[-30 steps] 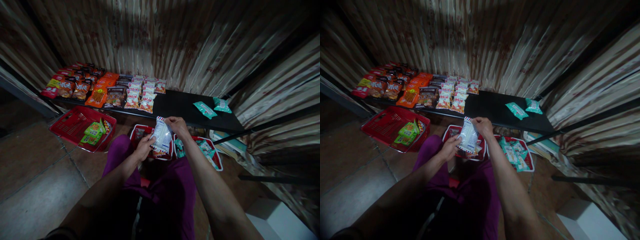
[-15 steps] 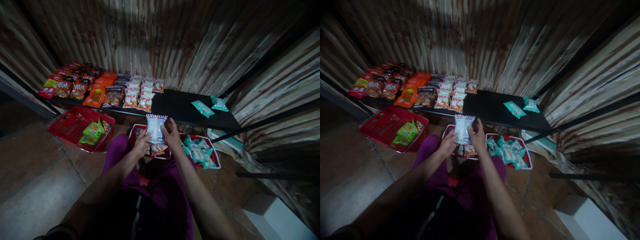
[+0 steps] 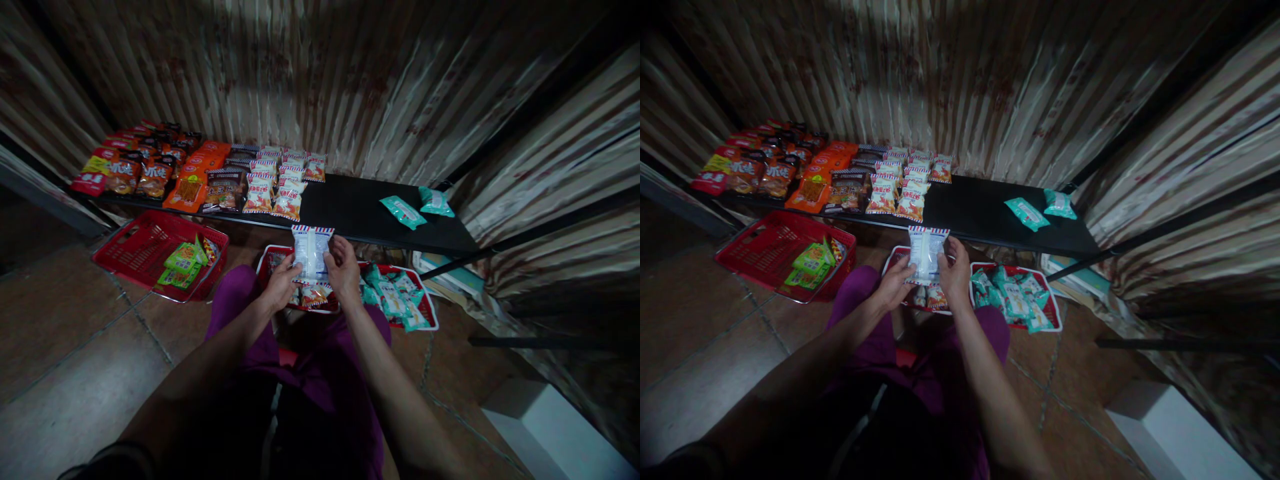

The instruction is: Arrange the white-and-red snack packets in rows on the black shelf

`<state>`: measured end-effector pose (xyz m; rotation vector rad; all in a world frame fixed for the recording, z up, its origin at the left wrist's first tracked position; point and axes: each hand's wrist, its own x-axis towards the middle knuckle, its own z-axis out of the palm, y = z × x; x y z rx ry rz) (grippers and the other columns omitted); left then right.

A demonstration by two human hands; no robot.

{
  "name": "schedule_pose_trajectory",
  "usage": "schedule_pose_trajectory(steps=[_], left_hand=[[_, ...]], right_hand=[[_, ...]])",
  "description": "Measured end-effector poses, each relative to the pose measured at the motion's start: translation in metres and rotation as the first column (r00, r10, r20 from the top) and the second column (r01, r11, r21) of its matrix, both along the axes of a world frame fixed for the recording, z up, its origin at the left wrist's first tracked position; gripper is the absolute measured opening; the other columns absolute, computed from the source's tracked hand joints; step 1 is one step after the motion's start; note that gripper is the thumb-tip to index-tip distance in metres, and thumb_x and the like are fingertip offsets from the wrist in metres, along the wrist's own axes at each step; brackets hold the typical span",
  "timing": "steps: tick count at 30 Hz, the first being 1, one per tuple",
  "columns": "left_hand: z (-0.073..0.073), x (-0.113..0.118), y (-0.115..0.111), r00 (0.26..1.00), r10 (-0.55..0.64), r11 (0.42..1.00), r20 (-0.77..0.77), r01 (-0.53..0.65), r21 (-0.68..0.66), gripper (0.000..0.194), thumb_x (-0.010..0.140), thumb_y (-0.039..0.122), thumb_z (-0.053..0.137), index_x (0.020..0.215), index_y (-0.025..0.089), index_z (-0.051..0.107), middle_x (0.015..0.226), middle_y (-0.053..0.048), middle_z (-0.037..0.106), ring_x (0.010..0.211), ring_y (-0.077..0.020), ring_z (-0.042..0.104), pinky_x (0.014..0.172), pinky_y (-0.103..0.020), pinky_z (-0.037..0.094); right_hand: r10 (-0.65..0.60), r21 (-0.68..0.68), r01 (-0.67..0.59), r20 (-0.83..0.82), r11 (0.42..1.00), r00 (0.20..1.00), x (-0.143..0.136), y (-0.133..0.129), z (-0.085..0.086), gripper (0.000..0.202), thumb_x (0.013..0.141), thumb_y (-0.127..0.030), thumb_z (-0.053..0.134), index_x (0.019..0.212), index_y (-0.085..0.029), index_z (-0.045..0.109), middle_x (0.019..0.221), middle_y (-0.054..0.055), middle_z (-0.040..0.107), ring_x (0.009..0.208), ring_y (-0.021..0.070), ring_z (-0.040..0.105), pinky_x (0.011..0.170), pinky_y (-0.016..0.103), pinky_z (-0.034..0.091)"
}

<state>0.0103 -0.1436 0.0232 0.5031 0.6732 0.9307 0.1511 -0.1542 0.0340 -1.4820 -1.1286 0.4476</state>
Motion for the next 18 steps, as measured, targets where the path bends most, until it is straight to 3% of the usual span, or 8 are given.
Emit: schedule_pose_trajectory(steps=[3, 6, 11, 18], left_hand=[[0.002, 0.002, -0.001, 1.0, 0.022, 1.0, -0.004, -0.022, 0.003, 0.042, 0.068, 0.019, 0.068, 0.108, 0.018, 0.058, 0.095, -0.005, 0.067, 0.077, -0.0142, 0.062, 0.072, -0.028, 0.048], [0.005, 0.004, -0.002, 0.999, 0.037, 0.999, -0.026, -0.036, 0.008, 0.041, 0.068, 0.019, 0.067, 0.108, 0.018, 0.059, 0.098, -0.005, 0.067, 0.082, -0.0158, 0.062, 0.076, -0.029, 0.048], [0.013, 0.006, -0.005, 0.996, 0.055, 0.995, -0.066, -0.049, 0.084, 0.042, 0.069, 0.017, 0.064, 0.111, 0.019, 0.06, 0.108, -0.005, 0.066, 0.098, -0.0192, 0.06, 0.087, -0.032, 0.046], [0.006, 0.011, -0.008, 0.974, 0.118, 0.982, -0.191, -0.085, 0.17, 0.043, 0.075, 0.023, 0.06, 0.119, 0.026, 0.058, 0.131, -0.001, 0.054, 0.125, -0.021, 0.044, 0.105, -0.036, 0.032]], right_hand=[[-0.024, 0.051, 0.004, 0.406, 0.999, 0.913, -0.004, -0.01, 0.007, 0.032, 0.08, -0.019, 0.048, 0.11, -0.023, 0.061, 0.115, 0.009, 0.058, 0.11, 0.0225, 0.052, 0.095, 0.042, 0.043], [0.072, 0.015, -0.097, 0.561, 0.995, 0.825, -0.006, -0.016, 0.005, 0.042, 0.082, -0.011, 0.04, 0.117, -0.025, 0.058, 0.119, 0.008, 0.059, 0.114, 0.0215, 0.051, 0.099, 0.042, 0.041], [0.184, -0.036, -0.198, 0.558, 0.979, 0.809, -0.008, -0.019, -0.007, 0.054, 0.083, -0.011, 0.033, 0.135, -0.025, 0.041, 0.141, 0.004, 0.041, 0.129, 0.0195, 0.039, 0.107, 0.041, 0.034], [0.247, -0.132, -0.211, 0.414, 0.969, 0.876, -0.022, -0.023, -0.014, 0.052, 0.093, -0.038, 0.027, 0.142, -0.019, 0.026, 0.149, 0.008, 0.027, 0.138, 0.0198, 0.021, 0.111, 0.045, 0.024]])
